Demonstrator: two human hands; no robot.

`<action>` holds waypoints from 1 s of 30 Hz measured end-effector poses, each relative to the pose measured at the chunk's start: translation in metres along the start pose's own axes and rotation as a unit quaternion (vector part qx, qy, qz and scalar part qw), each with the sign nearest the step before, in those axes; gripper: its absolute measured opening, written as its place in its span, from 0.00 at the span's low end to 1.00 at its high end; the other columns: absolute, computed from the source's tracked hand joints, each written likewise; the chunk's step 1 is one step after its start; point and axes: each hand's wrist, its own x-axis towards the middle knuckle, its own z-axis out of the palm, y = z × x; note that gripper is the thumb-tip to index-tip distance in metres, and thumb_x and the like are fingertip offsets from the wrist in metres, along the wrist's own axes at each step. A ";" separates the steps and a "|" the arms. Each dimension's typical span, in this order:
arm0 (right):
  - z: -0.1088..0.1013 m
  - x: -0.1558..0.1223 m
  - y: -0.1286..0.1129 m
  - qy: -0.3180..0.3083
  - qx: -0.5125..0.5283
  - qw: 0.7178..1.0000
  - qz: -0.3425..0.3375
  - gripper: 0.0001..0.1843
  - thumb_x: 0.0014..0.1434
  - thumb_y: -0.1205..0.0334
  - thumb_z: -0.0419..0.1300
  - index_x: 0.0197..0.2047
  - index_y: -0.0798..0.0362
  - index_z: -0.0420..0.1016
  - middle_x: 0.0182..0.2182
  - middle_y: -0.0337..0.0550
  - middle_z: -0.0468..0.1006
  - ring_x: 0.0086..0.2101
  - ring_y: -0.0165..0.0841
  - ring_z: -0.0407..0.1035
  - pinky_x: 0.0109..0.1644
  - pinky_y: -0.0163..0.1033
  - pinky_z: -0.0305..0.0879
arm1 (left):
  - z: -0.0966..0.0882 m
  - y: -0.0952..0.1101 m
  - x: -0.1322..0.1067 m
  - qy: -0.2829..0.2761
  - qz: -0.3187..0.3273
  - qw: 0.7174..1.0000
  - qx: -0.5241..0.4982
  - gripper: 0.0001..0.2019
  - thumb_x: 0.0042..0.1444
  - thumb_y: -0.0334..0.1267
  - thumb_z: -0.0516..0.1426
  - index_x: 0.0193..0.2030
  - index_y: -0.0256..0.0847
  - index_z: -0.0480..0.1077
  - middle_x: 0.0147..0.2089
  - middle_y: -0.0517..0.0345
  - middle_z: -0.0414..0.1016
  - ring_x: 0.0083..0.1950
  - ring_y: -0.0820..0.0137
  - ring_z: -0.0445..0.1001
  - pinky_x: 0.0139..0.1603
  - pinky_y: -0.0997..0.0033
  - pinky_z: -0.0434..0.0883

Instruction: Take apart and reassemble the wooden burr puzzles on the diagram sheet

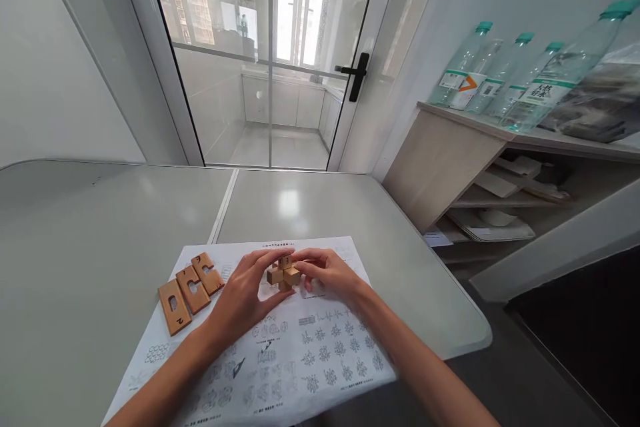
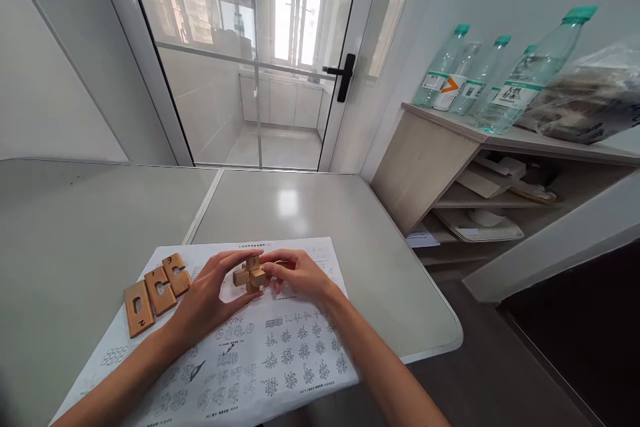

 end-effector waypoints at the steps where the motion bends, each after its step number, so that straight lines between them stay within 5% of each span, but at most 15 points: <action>1: 0.000 0.000 0.000 0.009 0.008 1.000 0.000 0.18 0.62 0.47 0.71 0.49 0.50 0.86 0.41 0.44 0.86 0.32 0.32 0.77 0.39 0.40 0.74 | 0.001 -0.001 0.000 -0.003 0.001 1.000 0.001 0.31 0.63 0.44 0.66 0.71 0.58 0.64 0.65 0.54 0.76 0.65 0.54 0.76 0.63 0.50 0.76; 6: 0.002 0.000 0.002 0.044 0.039 0.998 -0.005 0.20 0.57 0.49 0.76 0.48 0.50 0.85 0.45 0.47 0.87 0.46 0.42 0.81 0.57 0.51 0.74 | 0.006 -0.007 -0.001 -0.014 -0.047 0.998 -0.033 0.43 0.57 0.52 0.69 0.75 0.54 0.56 0.69 0.46 0.72 0.65 0.49 0.76 0.62 0.45 0.76; 10: 0.001 0.001 0.005 0.027 0.045 0.998 0.015 0.21 0.55 0.50 0.78 0.48 0.50 0.84 0.43 0.47 0.87 0.45 0.42 0.82 0.57 0.53 0.74 | 0.005 -0.002 0.000 -0.040 -0.106 0.991 -0.065 0.33 0.61 0.55 0.66 0.69 0.49 0.63 0.64 0.46 0.78 0.62 0.50 0.80 0.61 0.47 0.77; 14: 0.000 0.001 0.002 0.034 0.004 0.999 -0.041 0.18 0.58 0.50 0.75 0.49 0.46 0.85 0.47 0.44 0.85 0.48 0.40 0.79 0.56 0.47 0.74 | 0.002 0.005 0.002 -0.035 -0.107 0.990 -0.083 0.29 0.60 0.51 0.67 0.65 0.48 0.66 0.58 0.51 0.81 0.56 0.55 0.81 0.57 0.53 0.77; 19: -0.003 0.003 0.001 0.057 -0.025 0.995 -0.077 0.15 0.56 0.50 0.76 0.44 0.46 0.86 0.41 0.39 0.81 0.41 0.33 0.75 0.48 0.39 0.71 | 0.001 0.008 0.002 -0.028 -0.095 0.993 -0.068 0.27 0.57 0.45 0.70 0.61 0.48 0.70 0.47 0.58 0.81 0.45 0.62 0.81 0.49 0.61 0.77; 24: 0.002 0.001 0.006 0.034 -0.025 0.998 -0.049 0.16 0.61 0.47 0.72 0.43 0.51 0.82 0.27 0.35 0.78 0.22 0.26 0.65 0.27 0.34 0.61 | 0.002 0.007 0.002 -0.012 -0.096 0.994 -0.053 0.26 0.56 0.47 0.70 0.59 0.47 0.71 0.45 0.58 0.80 0.42 0.63 0.79 0.46 0.63 0.76; 30: 0.008 -0.001 -0.001 -0.006 -0.021 0.999 -0.047 0.21 0.64 0.42 0.69 0.41 0.53 0.77 0.25 0.34 0.76 0.22 0.27 0.67 0.27 0.35 0.64 | 0.001 0.010 0.003 -0.023 -0.129 0.990 -0.058 0.20 0.54 0.47 0.69 0.52 0.45 0.76 0.42 0.59 0.84 0.41 0.63 0.81 0.45 0.64 0.76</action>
